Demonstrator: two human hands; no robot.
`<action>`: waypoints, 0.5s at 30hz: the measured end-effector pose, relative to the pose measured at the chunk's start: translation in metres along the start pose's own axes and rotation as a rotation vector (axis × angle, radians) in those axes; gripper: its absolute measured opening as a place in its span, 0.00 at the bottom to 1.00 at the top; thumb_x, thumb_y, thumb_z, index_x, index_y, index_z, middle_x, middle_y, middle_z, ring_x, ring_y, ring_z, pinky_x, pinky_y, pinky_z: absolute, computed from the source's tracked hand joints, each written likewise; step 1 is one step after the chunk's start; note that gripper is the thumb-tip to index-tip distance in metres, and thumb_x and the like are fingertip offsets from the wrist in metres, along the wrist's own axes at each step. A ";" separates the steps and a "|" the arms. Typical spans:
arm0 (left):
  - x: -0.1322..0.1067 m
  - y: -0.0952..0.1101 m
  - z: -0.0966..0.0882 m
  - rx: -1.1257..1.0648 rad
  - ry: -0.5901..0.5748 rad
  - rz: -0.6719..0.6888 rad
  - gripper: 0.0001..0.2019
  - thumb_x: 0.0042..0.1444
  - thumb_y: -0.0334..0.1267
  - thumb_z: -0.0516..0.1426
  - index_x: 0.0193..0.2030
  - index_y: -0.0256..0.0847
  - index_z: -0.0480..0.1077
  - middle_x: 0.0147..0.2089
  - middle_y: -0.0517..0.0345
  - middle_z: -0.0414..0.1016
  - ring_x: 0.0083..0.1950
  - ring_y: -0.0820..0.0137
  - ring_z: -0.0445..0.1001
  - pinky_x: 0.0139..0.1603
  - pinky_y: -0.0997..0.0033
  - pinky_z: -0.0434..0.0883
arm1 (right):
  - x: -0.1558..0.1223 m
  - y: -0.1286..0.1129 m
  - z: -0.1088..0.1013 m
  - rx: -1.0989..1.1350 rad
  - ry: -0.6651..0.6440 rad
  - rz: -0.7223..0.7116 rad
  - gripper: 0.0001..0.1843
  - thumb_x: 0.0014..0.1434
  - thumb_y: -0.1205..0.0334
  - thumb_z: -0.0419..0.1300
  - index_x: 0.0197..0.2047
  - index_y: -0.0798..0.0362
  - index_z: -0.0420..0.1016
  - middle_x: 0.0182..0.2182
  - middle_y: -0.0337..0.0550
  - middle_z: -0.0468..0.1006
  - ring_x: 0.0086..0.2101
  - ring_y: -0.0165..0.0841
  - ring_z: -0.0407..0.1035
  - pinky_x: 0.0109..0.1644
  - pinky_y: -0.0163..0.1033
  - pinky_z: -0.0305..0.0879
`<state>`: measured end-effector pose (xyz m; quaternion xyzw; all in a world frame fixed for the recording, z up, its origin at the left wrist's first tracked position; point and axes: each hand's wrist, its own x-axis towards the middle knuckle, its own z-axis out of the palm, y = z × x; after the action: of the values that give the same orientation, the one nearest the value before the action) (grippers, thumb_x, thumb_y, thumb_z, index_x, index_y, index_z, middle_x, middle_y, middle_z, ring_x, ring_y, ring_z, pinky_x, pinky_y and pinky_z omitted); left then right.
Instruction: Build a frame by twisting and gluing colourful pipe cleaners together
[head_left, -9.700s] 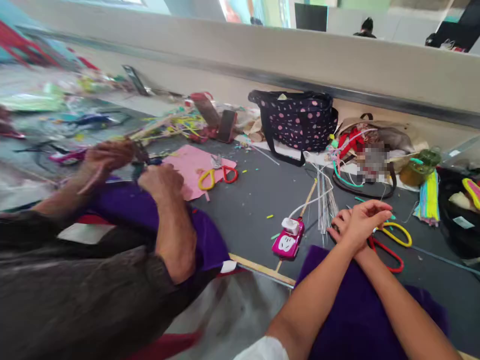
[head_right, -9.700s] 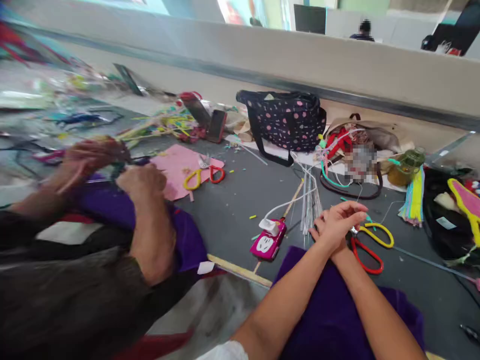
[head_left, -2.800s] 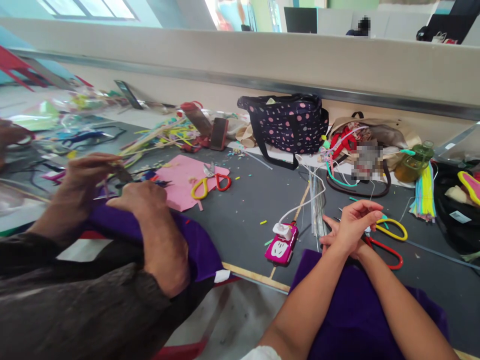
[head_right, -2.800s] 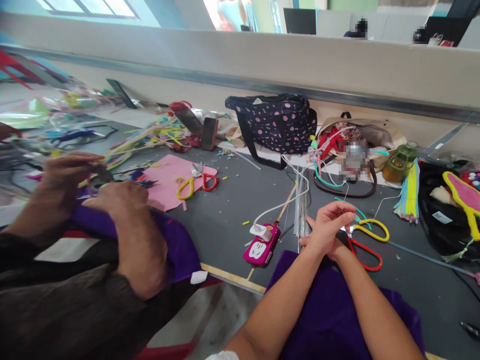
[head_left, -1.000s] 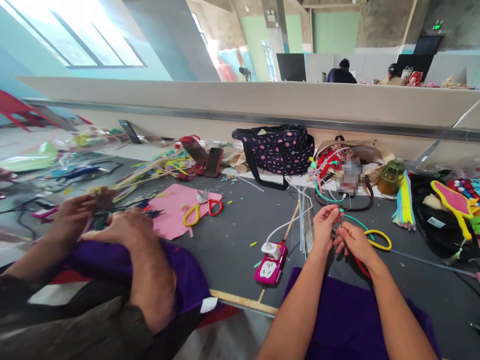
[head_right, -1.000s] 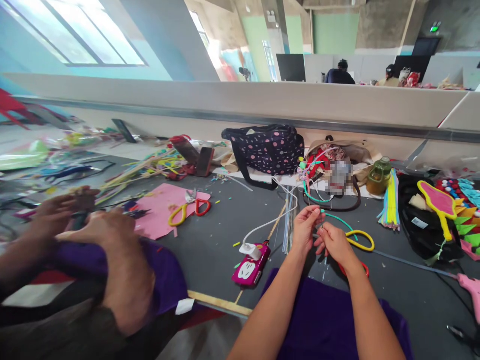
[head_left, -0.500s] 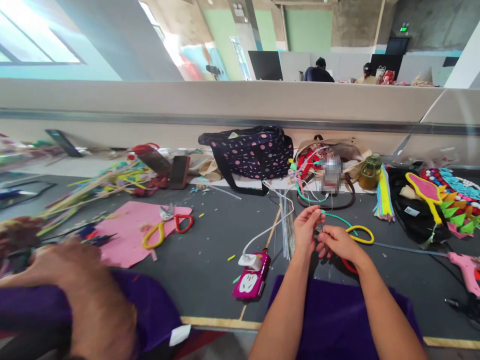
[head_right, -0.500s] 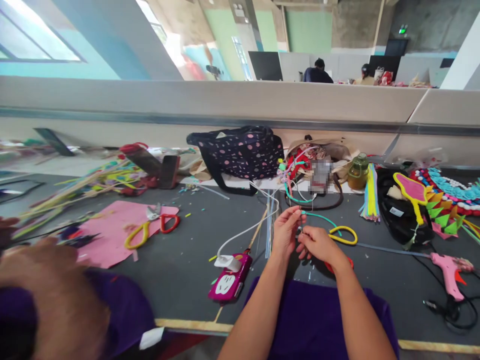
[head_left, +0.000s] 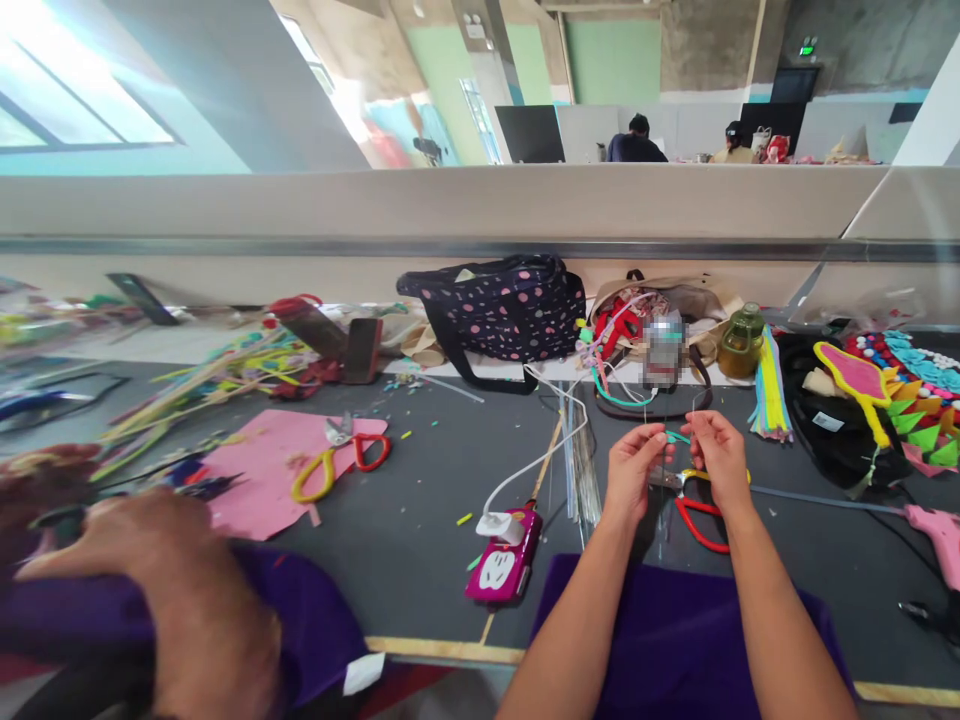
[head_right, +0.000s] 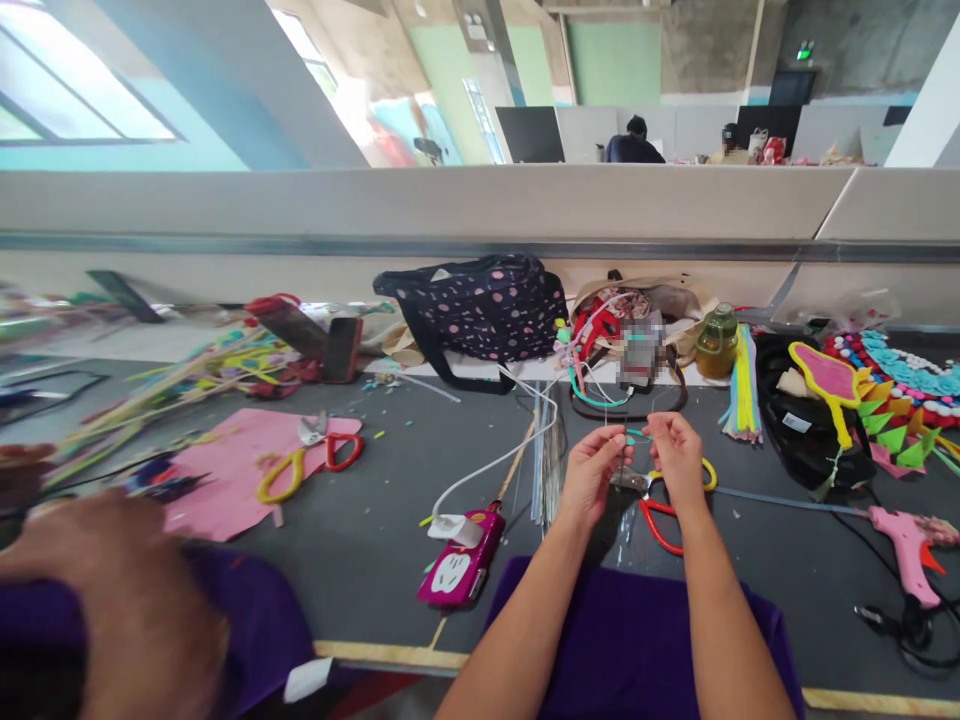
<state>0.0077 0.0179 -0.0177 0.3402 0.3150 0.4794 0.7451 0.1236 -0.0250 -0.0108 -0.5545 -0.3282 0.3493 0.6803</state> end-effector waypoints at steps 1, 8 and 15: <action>-0.001 -0.001 0.001 0.004 -0.007 -0.004 0.16 0.38 0.37 0.70 0.34 0.35 0.75 0.28 0.58 0.77 0.27 0.74 0.75 0.30 0.75 0.71 | -0.001 -0.001 0.001 -0.006 0.019 0.004 0.22 0.52 0.40 0.62 0.38 0.52 0.72 0.31 0.43 0.77 0.20 0.25 0.59 0.18 0.31 0.53; -0.006 -0.005 0.005 0.029 -0.063 -0.031 0.15 0.39 0.38 0.70 0.34 0.34 0.76 0.28 0.58 0.76 0.28 0.74 0.75 0.31 0.75 0.71 | -0.003 -0.001 0.003 0.046 0.039 0.037 0.20 0.48 0.44 0.66 0.36 0.51 0.73 0.28 0.38 0.76 0.18 0.24 0.55 0.20 0.32 0.50; -0.010 -0.010 0.008 0.084 -0.141 -0.048 0.15 0.40 0.39 0.69 0.35 0.35 0.76 0.29 0.56 0.77 0.29 0.72 0.75 0.33 0.74 0.71 | 0.000 0.000 0.001 0.064 0.092 -0.008 0.16 0.45 0.49 0.68 0.30 0.52 0.74 0.25 0.36 0.73 0.24 0.28 0.62 0.26 0.33 0.58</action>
<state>0.0162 0.0041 -0.0201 0.3965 0.2898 0.4226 0.7617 0.1226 -0.0244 -0.0107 -0.5466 -0.2876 0.3311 0.7134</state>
